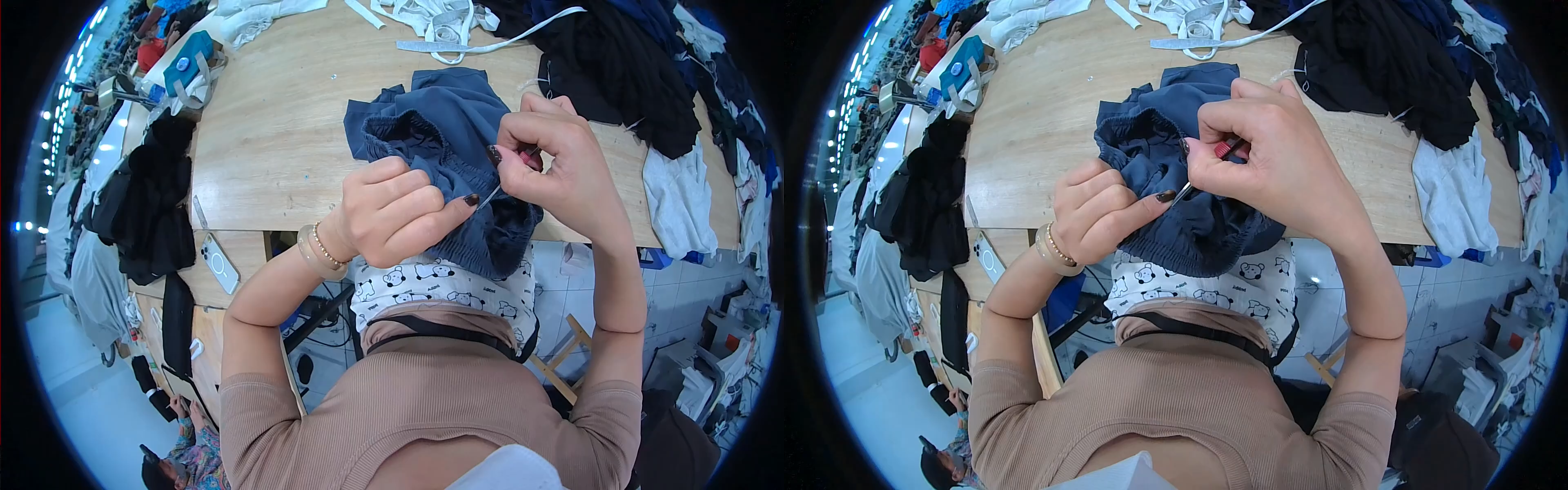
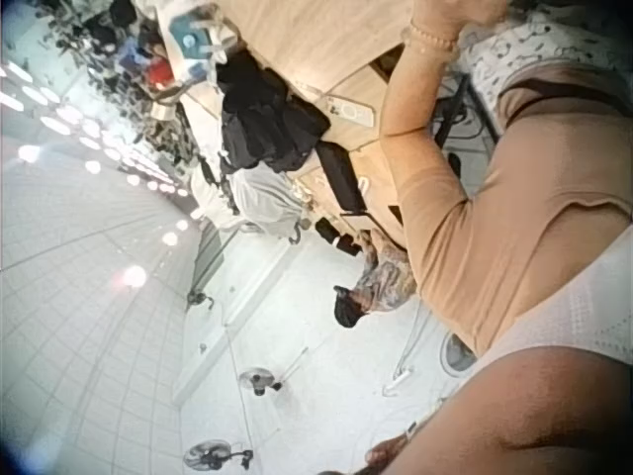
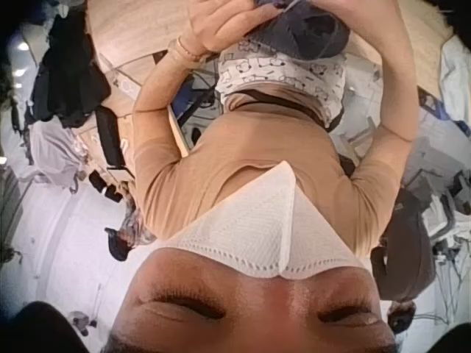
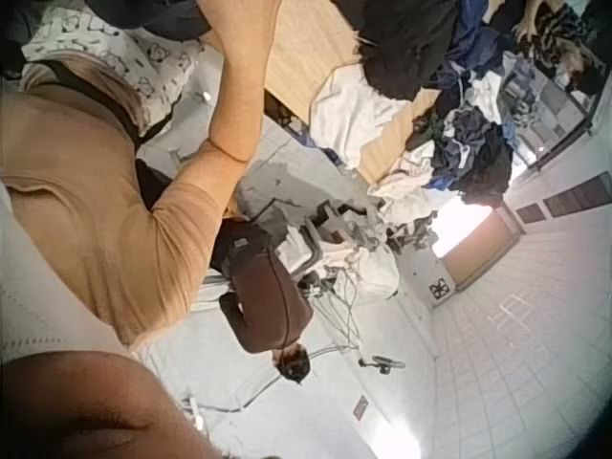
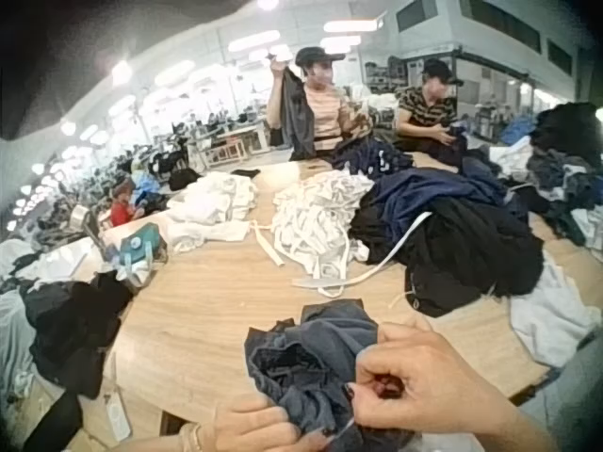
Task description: Trimming loose threads from the waistband of a pair of shorts using thread snips.
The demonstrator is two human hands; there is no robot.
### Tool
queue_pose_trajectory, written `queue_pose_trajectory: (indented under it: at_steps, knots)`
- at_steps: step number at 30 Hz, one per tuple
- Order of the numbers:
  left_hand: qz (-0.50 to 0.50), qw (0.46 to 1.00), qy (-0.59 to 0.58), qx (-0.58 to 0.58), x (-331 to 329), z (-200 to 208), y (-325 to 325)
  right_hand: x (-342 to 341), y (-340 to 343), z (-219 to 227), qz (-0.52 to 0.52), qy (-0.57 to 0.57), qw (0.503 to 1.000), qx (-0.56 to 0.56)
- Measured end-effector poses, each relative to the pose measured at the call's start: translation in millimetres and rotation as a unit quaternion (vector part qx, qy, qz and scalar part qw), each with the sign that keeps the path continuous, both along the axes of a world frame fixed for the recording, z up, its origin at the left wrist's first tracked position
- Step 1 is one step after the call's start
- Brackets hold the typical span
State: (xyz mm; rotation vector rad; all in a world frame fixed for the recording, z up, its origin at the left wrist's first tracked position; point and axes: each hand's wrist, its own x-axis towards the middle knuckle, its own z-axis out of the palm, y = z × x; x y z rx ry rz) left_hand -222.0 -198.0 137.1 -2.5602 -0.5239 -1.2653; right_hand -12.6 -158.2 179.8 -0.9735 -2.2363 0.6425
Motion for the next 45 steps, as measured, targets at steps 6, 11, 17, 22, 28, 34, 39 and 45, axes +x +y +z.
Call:
queue_pose_trajectory:
  at_steps: [6, 11, 17, 22, 28, 34, 39, 45]
  knots:
    - [-0.001, 1.0, 0.001, 0.006, 1.1, 0.1, 0.8, 0.8, 2.2, -2.0, 0.011, 0.0, 1.0, -0.02]
    - [0.0, 1.0, 0.008, -0.003, 0.4, 0.7, -0.2, 4.3, 4.3, -3.2, 0.029, -0.036, 0.997, -0.057]
    - [-0.001, 1.0, 0.004, -0.003, 1.1, 0.1, 0.1, 4.1, 4.6, -3.1, 0.036, -0.038, 0.997, -0.057]
    - [-0.003, 1.0, 0.002, 0.006, 1.2, -0.5, 1.5, 1.3, 4.6, -9.5, 0.046, 0.032, 0.991, -0.123]
    - [-0.003, 1.0, 0.001, 0.007, -0.1, -2.7, 0.5, -0.8, -0.8, -17.1, 0.048, 0.057, 0.962, -0.261]
    - [0.001, 1.0, 0.005, 0.005, -1.3, -2.8, 0.1, 0.9, -3.3, -16.9, 0.039, 0.069, 0.959, -0.273]
    - [0.003, 1.0, 0.02, 0.002, -1.8, -2.5, -0.2, 2.2, -4.6, -6.2, 0.029, 0.013, 0.979, -0.203]
    - [0.004, 0.999, 0.038, -0.01, -1.4, -3.0, 0.3, -0.4, -5.2, -15.9, 0.067, 0.119, 0.946, -0.294]
